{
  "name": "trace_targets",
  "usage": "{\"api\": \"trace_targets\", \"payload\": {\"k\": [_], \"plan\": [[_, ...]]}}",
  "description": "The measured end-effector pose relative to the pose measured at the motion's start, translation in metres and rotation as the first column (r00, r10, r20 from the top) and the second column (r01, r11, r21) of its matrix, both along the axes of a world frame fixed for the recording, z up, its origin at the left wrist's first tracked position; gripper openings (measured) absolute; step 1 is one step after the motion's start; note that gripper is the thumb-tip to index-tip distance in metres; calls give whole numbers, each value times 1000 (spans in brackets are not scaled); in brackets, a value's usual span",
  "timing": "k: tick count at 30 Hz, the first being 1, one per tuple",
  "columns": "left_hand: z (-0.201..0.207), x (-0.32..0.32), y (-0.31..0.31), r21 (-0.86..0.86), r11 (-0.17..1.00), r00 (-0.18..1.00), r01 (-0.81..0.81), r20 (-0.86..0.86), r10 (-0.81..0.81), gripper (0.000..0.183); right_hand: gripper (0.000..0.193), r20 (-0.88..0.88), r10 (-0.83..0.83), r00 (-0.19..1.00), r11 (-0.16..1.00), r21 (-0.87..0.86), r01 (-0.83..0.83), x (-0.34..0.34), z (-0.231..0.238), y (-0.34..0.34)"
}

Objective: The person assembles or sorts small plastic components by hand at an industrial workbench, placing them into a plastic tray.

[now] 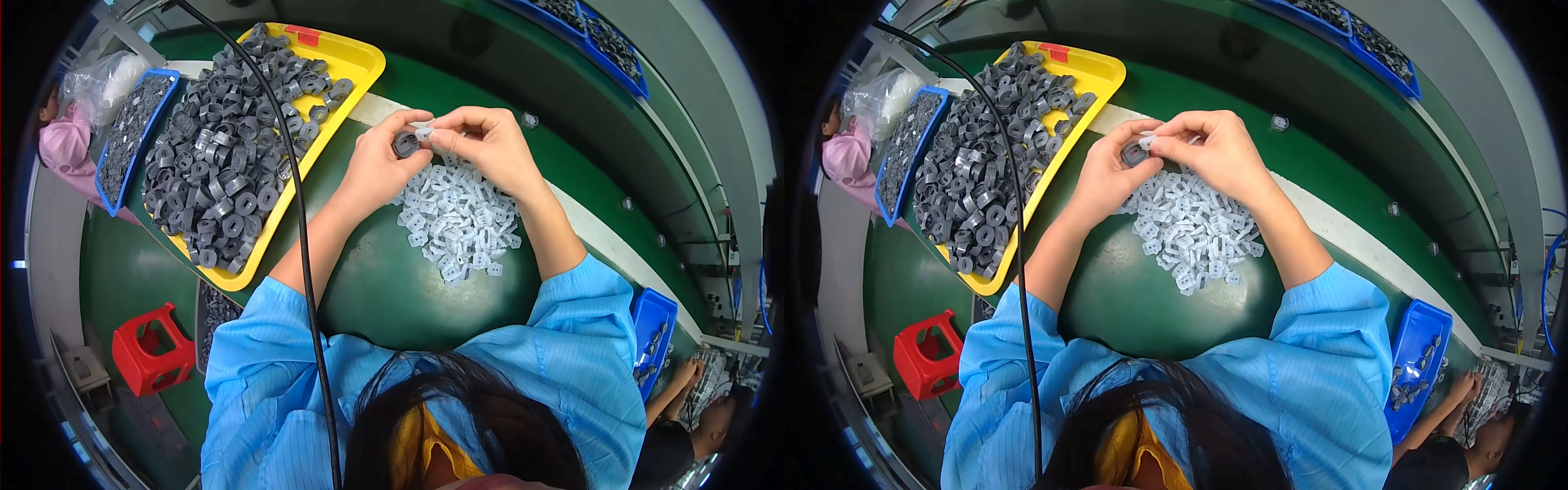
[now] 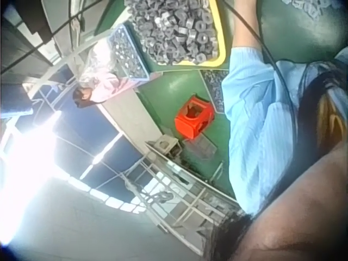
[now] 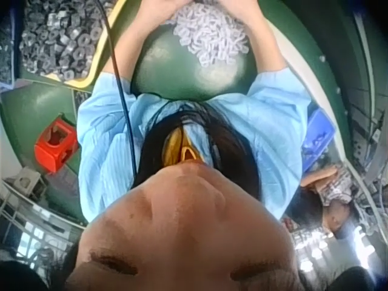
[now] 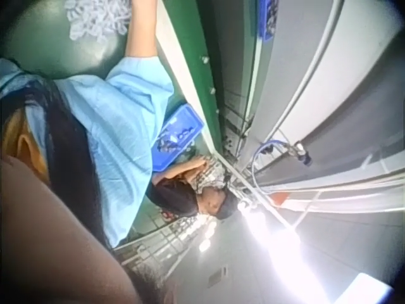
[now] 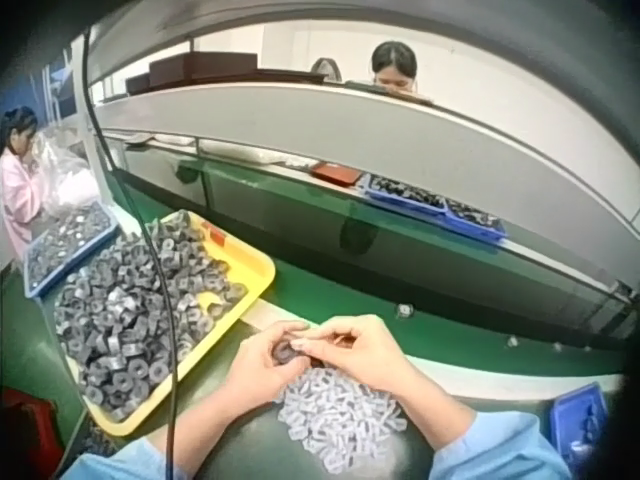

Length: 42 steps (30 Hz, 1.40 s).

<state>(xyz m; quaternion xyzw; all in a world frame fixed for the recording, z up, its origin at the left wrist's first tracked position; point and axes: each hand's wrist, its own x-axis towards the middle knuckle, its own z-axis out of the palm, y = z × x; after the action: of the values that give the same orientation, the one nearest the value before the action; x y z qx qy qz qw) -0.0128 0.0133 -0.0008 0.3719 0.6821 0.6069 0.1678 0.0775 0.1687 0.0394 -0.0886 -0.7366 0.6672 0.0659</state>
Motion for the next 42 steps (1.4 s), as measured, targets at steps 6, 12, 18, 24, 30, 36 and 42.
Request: {"api": "trace_targets", "payload": {"k": [6, 12, 18, 24, 30, 36, 42], "plan": [[11, 11, -1, -54, 999, 977, 4, -214, -16, 33, 7, -395, 221, 892, 588, 784, 201, 4, 2, -13], [17, 8, -7, -118, 993, 995, 6, -94, -17, 34, 9, -301, 118, 946, 584, 792, 179, 18, 4, -6], [19, 8, -8, -212, 964, 973, 163, -127, -192, 34, 10, -379, 207, 902, 665, 731, 154, 23, 8, -10], [31, 20, -5, -149, 984, 990, 96, -83, -110, 30, 10, -346, 185, 920, 544, 816, 198, 24, 9, -6], [17, 13, -8, -70, 982, 959, 176, -214, -187, 40, 10, -295, 209, 932, 584, 802, 123, 28, 12, 1], [6, 24, 4, 22, 997, 920, 75, -387, -61, 45, 11, -178, 125, 976, 722, 691, 34, 28, 12, 5], [1, 29, 2, -9, 998, 932, -55, -358, 48, 41, 14, -296, 28, 955, 705, 683, 191, 25, 8, -3]]}}
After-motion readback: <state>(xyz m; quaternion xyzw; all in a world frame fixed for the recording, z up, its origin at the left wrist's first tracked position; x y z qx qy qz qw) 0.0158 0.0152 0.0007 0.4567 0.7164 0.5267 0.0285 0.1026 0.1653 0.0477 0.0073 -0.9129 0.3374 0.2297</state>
